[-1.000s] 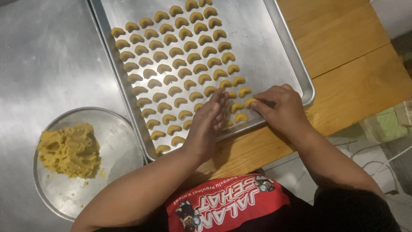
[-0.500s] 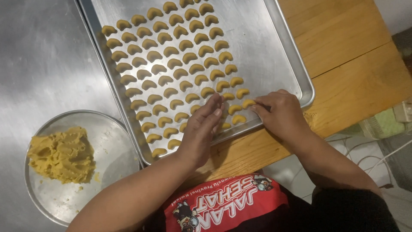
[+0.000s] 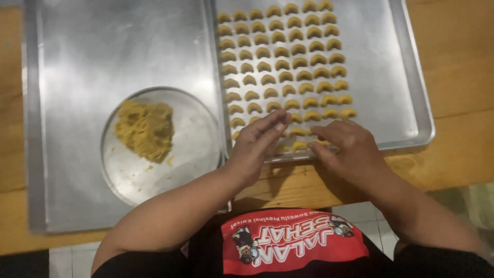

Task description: Hand-shaping dough into crescent-shaped cookies and arranging them on a baking tray.

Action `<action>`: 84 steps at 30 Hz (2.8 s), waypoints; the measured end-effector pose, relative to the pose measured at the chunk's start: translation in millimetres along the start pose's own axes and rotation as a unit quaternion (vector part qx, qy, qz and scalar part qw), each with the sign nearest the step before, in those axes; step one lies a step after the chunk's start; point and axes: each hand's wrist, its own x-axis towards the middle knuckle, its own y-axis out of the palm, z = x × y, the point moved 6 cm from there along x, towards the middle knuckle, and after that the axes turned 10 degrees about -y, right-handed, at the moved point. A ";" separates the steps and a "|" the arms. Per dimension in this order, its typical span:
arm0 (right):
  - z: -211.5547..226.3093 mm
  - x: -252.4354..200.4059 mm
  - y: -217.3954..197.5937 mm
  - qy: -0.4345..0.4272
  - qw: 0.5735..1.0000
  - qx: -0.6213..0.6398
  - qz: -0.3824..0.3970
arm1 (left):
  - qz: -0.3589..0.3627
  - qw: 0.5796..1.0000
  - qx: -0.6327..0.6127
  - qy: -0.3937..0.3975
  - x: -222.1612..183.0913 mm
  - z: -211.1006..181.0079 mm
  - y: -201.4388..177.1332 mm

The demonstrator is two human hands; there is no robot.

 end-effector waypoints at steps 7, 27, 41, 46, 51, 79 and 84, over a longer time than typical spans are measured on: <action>69.4 70.4 84.9 -0.171 0.982 0.073 0.027 | -0.097 0.990 0.006 0.107 -33.9 -16.7 -93.0; 97.1 236.6 266.5 -0.193 0.959 0.084 0.190 | -0.185 0.958 -0.207 0.078 -66.9 -53.0 -207.8; 83.3 236.6 243.7 -0.071 0.973 0.076 0.206 | -0.198 0.957 -0.203 0.053 -65.1 -52.6 -211.0; 116.1 232.3 164.0 0.109 0.931 0.261 0.231 | -0.193 0.960 -0.195 0.051 -66.6 -56.7 -208.6; 120.7 194.6 169.7 0.087 0.873 0.404 0.257 | -0.090 0.949 -0.299 0.050 -56.5 -42.5 -197.8; 185.2 127.2 205.1 -0.338 0.941 0.004 0.018 | 0.194 0.856 -0.478 0.038 -57.9 -33.6 -154.6; 182.9 133.5 187.6 -0.278 0.959 -0.023 -0.052 | 0.151 0.901 -0.405 -0.027 -60.7 -25.0 -127.9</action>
